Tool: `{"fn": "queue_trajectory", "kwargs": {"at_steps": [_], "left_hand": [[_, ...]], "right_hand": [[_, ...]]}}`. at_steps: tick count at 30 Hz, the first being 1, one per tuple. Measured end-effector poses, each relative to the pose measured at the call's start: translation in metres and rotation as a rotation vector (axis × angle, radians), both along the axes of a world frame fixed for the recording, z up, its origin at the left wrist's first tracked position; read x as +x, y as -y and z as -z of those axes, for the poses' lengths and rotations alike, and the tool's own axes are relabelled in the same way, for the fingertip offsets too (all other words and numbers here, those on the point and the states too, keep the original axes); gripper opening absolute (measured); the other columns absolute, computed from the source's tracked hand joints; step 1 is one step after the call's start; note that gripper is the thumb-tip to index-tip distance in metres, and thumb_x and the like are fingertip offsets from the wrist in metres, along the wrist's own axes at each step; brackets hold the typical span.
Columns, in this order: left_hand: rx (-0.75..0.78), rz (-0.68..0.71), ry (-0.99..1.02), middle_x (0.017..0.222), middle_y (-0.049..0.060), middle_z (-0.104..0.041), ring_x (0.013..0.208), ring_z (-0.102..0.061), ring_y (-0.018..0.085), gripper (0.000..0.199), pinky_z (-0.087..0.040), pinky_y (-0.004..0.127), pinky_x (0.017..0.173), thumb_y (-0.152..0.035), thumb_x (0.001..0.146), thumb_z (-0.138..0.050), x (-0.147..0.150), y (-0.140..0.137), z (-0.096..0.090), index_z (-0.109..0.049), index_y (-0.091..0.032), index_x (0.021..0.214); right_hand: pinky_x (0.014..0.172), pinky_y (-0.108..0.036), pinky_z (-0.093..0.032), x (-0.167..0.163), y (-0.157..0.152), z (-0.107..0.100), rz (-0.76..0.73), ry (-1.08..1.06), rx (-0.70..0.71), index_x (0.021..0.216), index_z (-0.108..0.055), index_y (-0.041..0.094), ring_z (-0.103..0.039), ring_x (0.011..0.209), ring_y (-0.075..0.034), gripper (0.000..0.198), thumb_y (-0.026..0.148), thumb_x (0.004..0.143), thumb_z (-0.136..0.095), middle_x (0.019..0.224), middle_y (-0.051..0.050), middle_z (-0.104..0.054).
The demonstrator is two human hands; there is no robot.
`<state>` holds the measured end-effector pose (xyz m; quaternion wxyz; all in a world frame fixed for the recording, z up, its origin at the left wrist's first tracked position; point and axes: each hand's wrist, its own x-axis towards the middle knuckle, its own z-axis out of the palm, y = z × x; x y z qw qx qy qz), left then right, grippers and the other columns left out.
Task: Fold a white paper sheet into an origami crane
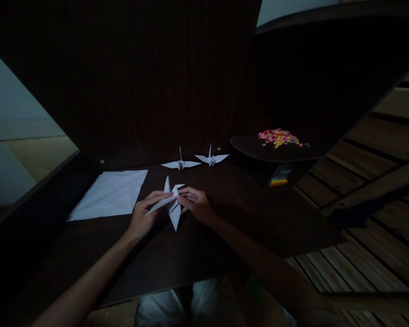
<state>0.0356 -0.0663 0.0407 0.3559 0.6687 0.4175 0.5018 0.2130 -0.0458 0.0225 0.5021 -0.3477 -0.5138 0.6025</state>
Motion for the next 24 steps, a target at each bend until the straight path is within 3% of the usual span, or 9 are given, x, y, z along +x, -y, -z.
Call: {"fn": "queue_trajectory", "kwargs": {"at_steps": [4,11,20,24], "left_hand": [[-0.09,0.046,0.118,0.092,0.007,-0.07,0.089,-0.064,0.023,0.016,-0.051,0.034,0.079,-0.026,0.075,-0.067,-0.001,-0.002,0.001,-0.077,-0.021,0.087],[-0.211,0.08,0.244,0.09,0.006,-0.071,0.089,-0.065,0.023,0.012,-0.049,0.033,0.081,-0.022,0.072,-0.069,0.0,-0.004,0.008,-0.076,-0.02,0.082],[-0.228,0.189,0.251,0.091,0.008,-0.07,0.087,-0.065,0.023,0.013,-0.049,0.031,0.076,-0.026,0.073,-0.072,-0.001,-0.003,0.01,-0.075,-0.018,0.082],[-0.23,0.236,0.223,0.092,0.008,-0.069,0.086,-0.064,0.022,0.015,-0.048,0.03,0.077,-0.027,0.074,-0.072,-0.001,-0.001,0.009,-0.076,-0.017,0.084]], "right_hand": [[0.038,-0.022,-0.048,0.0,-0.001,-0.001,0.022,-0.017,0.048,0.087,-0.062,0.018,-0.059,0.051,-0.012,0.03,0.041,0.071,-0.071,0.071,0.0,-0.064],[0.038,-0.019,-0.044,0.005,0.0,-0.002,0.018,0.003,0.106,0.096,-0.063,0.017,-0.059,0.049,-0.01,0.029,0.034,0.074,-0.071,0.071,0.0,-0.063],[0.036,-0.018,-0.04,0.004,-0.002,0.001,0.003,-0.011,0.061,0.076,-0.056,0.018,-0.053,0.04,-0.008,0.024,0.039,0.076,-0.068,0.057,0.004,-0.058],[0.035,-0.018,-0.039,0.005,-0.004,0.001,-0.026,-0.027,0.005,0.075,-0.055,0.018,-0.052,0.039,-0.009,0.024,0.038,0.075,-0.068,0.051,0.006,-0.056]]}}
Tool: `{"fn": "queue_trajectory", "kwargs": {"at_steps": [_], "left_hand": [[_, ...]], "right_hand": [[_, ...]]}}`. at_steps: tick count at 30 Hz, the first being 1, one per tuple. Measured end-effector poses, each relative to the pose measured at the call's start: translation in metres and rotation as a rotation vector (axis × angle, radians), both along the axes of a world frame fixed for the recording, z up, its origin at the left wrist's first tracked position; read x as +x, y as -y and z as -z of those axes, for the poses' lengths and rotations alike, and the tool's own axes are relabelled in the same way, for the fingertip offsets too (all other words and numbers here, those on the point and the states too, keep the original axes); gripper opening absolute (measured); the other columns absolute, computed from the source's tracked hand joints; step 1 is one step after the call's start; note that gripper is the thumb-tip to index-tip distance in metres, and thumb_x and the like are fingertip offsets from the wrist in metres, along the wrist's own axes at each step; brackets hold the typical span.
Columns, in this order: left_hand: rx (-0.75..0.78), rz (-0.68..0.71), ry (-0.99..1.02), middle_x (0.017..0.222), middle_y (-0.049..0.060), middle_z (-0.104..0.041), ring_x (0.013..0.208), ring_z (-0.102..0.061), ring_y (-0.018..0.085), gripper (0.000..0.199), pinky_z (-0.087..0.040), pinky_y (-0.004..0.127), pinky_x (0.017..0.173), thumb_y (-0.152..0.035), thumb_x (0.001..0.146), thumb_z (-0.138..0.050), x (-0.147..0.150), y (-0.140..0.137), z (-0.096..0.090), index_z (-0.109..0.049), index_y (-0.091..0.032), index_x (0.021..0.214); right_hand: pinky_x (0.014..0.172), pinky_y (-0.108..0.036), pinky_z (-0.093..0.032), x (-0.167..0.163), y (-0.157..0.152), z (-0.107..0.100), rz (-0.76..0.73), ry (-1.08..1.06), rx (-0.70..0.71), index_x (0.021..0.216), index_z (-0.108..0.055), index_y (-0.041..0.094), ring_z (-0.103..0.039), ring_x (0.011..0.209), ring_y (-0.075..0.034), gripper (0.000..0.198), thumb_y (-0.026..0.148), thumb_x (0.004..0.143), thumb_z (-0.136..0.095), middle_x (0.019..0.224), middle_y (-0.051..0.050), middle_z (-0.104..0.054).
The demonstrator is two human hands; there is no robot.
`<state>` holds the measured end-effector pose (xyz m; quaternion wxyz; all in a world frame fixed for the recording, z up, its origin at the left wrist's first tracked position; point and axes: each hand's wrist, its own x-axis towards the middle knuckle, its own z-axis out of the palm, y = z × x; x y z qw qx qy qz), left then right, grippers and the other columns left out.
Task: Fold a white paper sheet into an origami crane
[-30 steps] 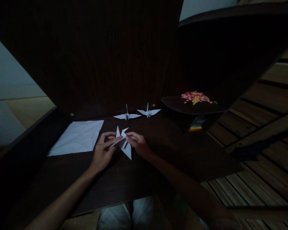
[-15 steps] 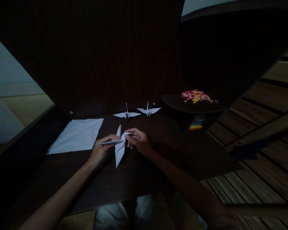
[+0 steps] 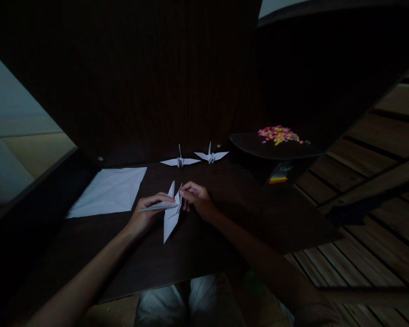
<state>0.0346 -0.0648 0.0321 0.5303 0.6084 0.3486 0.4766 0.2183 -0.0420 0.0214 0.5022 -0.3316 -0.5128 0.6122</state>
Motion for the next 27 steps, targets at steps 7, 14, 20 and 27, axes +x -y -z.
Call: {"fn": "queue_trajectory", "kwargs": {"at_steps": [7,14,20,27], "left_hand": [[0.034,-0.092,-0.099,0.089,0.007,-0.069,0.087,-0.064,0.023,0.011,-0.048,0.032,0.08,-0.025,0.072,-0.071,0.002,0.003,-0.012,-0.077,-0.019,0.08],[0.05,-0.073,-0.163,0.09,0.007,-0.07,0.087,-0.064,0.021,0.014,-0.047,0.029,0.077,-0.024,0.075,-0.067,0.003,0.003,-0.012,-0.076,-0.018,0.083],[0.045,-0.113,-0.203,0.088,0.005,-0.071,0.08,-0.064,0.019,0.016,-0.047,0.026,0.07,-0.02,0.075,-0.063,0.003,0.003,-0.01,-0.074,-0.017,0.086],[0.012,-0.159,-0.199,0.071,0.001,-0.065,0.066,-0.057,0.014,0.017,-0.043,0.023,0.061,-0.03,0.076,-0.063,0.004,0.001,-0.004,-0.069,-0.014,0.076]], "right_hand": [[0.033,-0.018,-0.038,-0.001,0.0,-0.004,0.057,0.012,-0.045,0.078,-0.059,0.017,-0.052,0.039,-0.008,0.023,0.038,0.073,-0.068,0.058,0.004,-0.058],[0.033,-0.017,-0.038,-0.002,0.0,-0.004,0.08,0.064,-0.054,0.076,-0.059,0.017,-0.05,0.039,-0.008,0.027,0.042,0.072,-0.067,0.052,0.005,-0.055],[0.032,-0.017,-0.037,-0.004,0.0,-0.005,0.048,0.127,-0.083,0.071,-0.057,0.017,-0.048,0.037,-0.008,0.031,0.047,0.072,-0.065,0.046,0.005,-0.052],[0.033,-0.018,-0.037,-0.003,0.001,-0.009,0.05,0.147,-0.091,0.071,-0.057,0.017,-0.048,0.038,-0.008,0.031,0.047,0.071,-0.065,0.047,0.005,-0.053]]}}
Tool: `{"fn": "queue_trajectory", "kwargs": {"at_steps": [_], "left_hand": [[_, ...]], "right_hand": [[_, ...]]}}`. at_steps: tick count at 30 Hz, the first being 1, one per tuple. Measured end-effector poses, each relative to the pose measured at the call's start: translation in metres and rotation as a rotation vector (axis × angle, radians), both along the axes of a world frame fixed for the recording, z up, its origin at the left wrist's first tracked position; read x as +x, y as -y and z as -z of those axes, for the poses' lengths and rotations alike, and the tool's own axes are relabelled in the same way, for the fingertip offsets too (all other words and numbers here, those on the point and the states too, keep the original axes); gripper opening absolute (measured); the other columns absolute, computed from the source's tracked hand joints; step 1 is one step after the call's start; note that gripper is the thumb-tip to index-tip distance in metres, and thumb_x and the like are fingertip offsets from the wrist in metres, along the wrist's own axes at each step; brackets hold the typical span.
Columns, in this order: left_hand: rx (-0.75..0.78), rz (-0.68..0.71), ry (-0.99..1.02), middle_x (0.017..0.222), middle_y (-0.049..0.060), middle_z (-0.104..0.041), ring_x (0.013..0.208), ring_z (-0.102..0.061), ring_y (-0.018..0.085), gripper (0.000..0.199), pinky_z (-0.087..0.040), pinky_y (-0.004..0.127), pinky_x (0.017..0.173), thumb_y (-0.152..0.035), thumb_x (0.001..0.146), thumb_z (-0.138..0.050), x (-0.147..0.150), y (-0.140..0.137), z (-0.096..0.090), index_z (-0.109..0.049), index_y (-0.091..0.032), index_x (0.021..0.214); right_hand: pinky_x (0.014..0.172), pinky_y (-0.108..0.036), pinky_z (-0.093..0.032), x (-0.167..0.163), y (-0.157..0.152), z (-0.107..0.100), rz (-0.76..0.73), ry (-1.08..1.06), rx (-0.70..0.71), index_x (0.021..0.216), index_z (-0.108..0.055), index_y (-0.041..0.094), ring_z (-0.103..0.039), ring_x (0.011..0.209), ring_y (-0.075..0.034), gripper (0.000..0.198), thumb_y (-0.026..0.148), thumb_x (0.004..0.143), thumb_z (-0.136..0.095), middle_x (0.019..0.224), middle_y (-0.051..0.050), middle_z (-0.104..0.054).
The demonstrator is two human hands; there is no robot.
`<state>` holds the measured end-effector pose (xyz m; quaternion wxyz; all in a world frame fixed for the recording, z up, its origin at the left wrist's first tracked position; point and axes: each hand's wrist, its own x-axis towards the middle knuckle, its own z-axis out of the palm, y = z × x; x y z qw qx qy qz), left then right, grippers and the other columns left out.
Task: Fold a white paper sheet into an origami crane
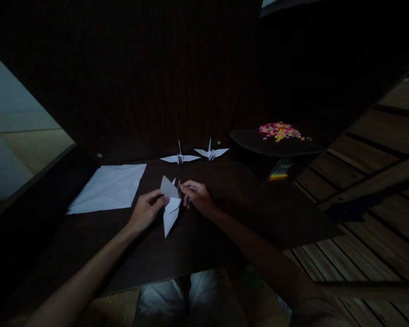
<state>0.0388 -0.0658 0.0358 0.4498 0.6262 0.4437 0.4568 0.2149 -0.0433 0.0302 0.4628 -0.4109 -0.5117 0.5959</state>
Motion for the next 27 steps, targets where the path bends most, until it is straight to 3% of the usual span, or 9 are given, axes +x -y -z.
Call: {"fn": "queue_trajectory", "kwargs": {"at_steps": [7,13,19,27], "left_hand": [[-0.02,-0.03,-0.011,0.064,-0.001,-0.058,0.06,-0.05,0.012,0.02,-0.039,0.022,0.056,-0.034,0.074,-0.063,0.0011,0.0,-0.0006,-0.066,-0.014,0.074],[0.002,-0.016,-0.027,0.066,-0.001,-0.06,0.062,-0.052,0.013,0.021,-0.041,0.022,0.058,-0.034,0.075,-0.063,0.0011,0.0019,-0.0041,-0.065,-0.014,0.071],[0.049,-0.006,-0.049,0.07,0.0,-0.062,0.063,-0.053,0.013,0.018,-0.041,0.022,0.058,-0.031,0.078,-0.063,0.0002,0.0014,-0.0017,-0.068,-0.015,0.074],[0.134,0.014,-0.027,0.093,0.006,-0.069,0.085,-0.063,0.019,0.017,-0.047,0.028,0.075,-0.026,0.081,-0.061,0.0007,0.0021,-0.0052,-0.074,-0.018,0.087]], "right_hand": [[0.034,-0.019,-0.037,0.0005,0.0008,0.002,0.003,0.033,0.043,0.068,-0.056,0.017,-0.047,0.036,-0.009,0.031,0.048,0.072,-0.063,0.044,0.005,-0.052],[0.035,-0.019,-0.037,0.0001,0.0007,0.0013,0.039,0.043,0.041,0.067,-0.057,0.016,-0.049,0.038,-0.009,0.03,0.046,0.072,-0.062,0.046,0.004,-0.053],[0.035,-0.019,-0.036,-0.0018,0.001,0.005,0.085,0.109,0.127,0.068,-0.057,0.018,-0.045,0.035,-0.008,0.029,0.045,0.077,-0.059,0.043,0.005,-0.05],[0.036,-0.019,-0.035,-0.0021,0.0026,0.0034,0.068,0.123,0.15,0.07,-0.059,0.018,-0.046,0.037,-0.008,0.024,0.041,0.075,-0.061,0.045,0.006,-0.051]]}}
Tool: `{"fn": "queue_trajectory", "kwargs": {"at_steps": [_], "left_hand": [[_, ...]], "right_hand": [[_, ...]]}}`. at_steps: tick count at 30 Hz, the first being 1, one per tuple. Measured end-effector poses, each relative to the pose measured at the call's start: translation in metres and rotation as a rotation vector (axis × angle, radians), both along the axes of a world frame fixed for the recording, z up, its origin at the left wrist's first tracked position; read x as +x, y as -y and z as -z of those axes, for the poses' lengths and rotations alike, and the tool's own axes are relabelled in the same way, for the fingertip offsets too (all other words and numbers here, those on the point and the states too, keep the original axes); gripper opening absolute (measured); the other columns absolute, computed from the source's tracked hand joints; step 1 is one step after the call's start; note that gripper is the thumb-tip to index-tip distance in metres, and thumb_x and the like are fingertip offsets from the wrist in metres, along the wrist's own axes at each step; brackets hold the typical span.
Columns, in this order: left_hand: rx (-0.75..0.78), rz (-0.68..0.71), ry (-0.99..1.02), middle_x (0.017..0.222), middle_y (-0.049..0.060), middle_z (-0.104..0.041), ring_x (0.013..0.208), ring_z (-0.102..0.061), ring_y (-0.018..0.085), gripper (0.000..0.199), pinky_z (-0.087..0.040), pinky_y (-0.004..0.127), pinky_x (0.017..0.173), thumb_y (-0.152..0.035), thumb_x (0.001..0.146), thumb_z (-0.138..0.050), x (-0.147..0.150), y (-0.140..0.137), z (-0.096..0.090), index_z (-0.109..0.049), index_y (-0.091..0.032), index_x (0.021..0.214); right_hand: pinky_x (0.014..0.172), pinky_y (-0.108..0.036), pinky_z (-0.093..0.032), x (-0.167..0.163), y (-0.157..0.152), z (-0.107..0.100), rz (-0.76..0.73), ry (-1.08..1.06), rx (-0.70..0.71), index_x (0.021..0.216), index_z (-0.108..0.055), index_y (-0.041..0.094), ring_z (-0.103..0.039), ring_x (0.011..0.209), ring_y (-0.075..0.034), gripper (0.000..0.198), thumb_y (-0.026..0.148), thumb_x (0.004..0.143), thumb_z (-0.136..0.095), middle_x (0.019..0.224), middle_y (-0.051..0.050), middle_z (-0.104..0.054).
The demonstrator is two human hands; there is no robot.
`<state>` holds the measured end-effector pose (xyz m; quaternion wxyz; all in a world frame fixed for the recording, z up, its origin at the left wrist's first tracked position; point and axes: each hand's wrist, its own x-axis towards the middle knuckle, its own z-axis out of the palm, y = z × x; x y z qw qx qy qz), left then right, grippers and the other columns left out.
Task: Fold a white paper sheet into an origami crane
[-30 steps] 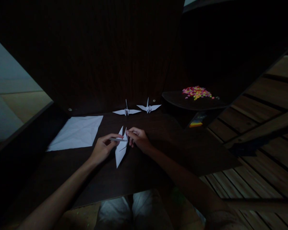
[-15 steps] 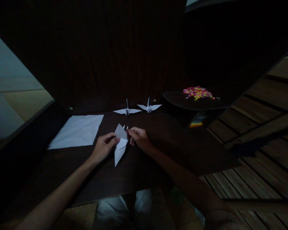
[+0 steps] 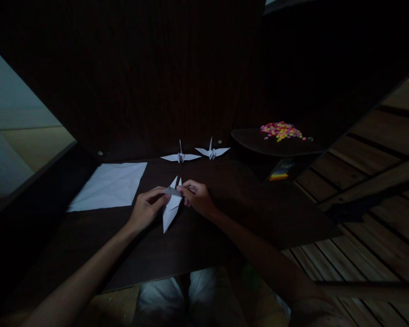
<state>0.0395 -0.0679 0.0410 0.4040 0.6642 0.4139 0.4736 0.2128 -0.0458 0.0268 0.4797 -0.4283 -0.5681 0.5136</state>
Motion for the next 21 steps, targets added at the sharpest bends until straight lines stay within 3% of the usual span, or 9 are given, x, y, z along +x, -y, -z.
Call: {"fn": "queue_trajectory", "kwargs": {"at_steps": [6,15,21], "left_hand": [[0.02,0.067,-0.003,0.093,0.007,-0.07,0.087,-0.063,0.021,0.021,-0.046,0.031,0.079,-0.02,0.081,-0.055,-0.0018,0.0021,-0.0062,-0.076,-0.019,0.083],[-0.029,0.117,0.118,0.099,0.008,-0.069,0.096,-0.06,0.025,0.03,-0.042,0.034,0.085,-0.017,0.079,-0.047,-0.0055,0.0005,-0.0007,-0.077,-0.016,0.086],[-0.087,0.028,0.094,0.083,0.004,-0.067,0.07,-0.057,0.016,0.021,-0.044,0.024,0.061,-0.024,0.072,-0.066,0.0006,0.0057,-0.0039,-0.072,-0.015,0.09]], "right_hand": [[0.036,-0.019,-0.034,0.0,0.0009,-0.0003,0.013,-0.002,0.021,0.067,-0.055,0.019,-0.043,0.035,-0.008,0.028,0.044,0.077,-0.061,0.042,0.007,-0.049],[0.036,-0.019,-0.032,-0.0003,0.0017,0.005,0.0,0.007,0.039,0.07,-0.053,0.019,-0.044,0.037,-0.007,0.026,0.043,0.079,-0.059,0.046,0.007,-0.049],[0.036,-0.018,-0.033,-0.0007,0.0028,0.0018,0.0,-0.007,0.041,0.071,-0.052,0.019,-0.045,0.038,-0.007,0.025,0.042,0.079,-0.059,0.048,0.007,-0.049]]}}
